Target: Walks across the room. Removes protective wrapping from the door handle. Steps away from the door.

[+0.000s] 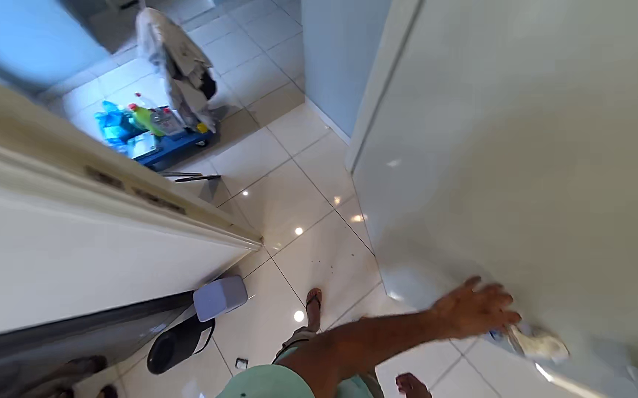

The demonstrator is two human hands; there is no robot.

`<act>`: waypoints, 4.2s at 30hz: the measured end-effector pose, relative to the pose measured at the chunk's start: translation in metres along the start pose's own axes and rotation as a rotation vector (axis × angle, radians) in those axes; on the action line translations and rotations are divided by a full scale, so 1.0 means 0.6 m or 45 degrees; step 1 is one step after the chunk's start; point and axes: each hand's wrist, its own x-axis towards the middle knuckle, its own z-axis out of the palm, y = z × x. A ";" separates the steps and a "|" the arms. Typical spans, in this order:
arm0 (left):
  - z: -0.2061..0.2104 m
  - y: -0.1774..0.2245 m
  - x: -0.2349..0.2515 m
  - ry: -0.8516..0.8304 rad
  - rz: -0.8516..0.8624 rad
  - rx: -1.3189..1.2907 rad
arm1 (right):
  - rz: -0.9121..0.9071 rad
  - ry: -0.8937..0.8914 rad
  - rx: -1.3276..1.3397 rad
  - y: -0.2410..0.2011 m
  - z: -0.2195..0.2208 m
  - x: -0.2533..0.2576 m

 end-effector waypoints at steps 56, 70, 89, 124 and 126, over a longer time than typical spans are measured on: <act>0.989 0.733 0.628 -1.460 -0.169 0.144 | 0.883 1.108 1.349 1.078 -0.374 -0.462; 1.291 1.102 0.615 -1.623 -0.376 0.163 | 1.107 0.851 1.346 1.645 -0.673 -0.729; 2.004 1.778 1.130 -1.985 0.303 0.341 | 1.221 0.933 1.715 2.228 -0.984 -0.901; 2.942 2.940 1.482 -2.029 0.985 0.672 | 1.635 0.981 2.237 3.172 -1.432 -1.277; 3.008 3.055 1.505 -2.094 1.032 0.583 | 1.690 0.884 2.424 3.148 -1.402 -1.279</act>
